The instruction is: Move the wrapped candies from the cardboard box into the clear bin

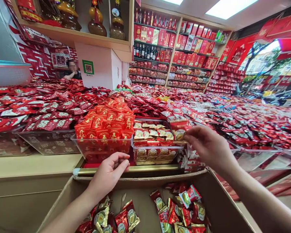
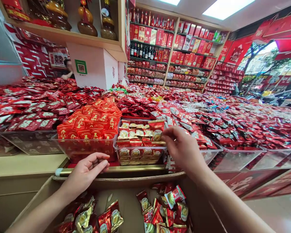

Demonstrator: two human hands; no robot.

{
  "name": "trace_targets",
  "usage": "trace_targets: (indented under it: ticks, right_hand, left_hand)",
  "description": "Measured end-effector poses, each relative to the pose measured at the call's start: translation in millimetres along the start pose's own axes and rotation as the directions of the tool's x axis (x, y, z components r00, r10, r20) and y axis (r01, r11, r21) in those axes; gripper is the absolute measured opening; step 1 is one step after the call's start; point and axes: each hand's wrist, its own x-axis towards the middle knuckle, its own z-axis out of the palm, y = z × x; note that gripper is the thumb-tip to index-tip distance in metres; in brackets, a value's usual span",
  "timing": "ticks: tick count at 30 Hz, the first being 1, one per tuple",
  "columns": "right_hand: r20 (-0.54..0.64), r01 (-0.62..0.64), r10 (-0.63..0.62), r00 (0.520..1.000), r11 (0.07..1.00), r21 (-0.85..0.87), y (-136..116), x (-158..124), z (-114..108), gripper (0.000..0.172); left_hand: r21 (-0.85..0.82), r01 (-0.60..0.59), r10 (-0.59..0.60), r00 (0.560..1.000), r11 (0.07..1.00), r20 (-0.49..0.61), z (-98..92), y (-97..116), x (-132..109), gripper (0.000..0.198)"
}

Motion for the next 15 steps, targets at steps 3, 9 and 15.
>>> trace_targets:
  ticks: [3,9,15]
  right_hand:
    - [0.078,-0.071,0.056,0.995,0.977,0.200,0.7,11.0,-5.6,0.028]
    - [0.492,-0.290,0.075,0.868,0.880,0.377,-24.0,-52.9,55.6,0.027]
    - [0.476,0.253,-0.211,0.854,0.967,-0.024,-22.9,-41.9,50.3,0.018]
  left_hand:
    - [-0.003,0.011,-0.011,0.999,1.000,0.034,-3.2,-4.8,3.8,0.019]
    - [-0.274,0.048,0.050,0.939,0.961,0.340,11.1,6.4,-12.2,0.046]
    - [-0.038,-0.018,0.026,0.975,0.999,0.219,18.7,3.1,-17.0,0.020]
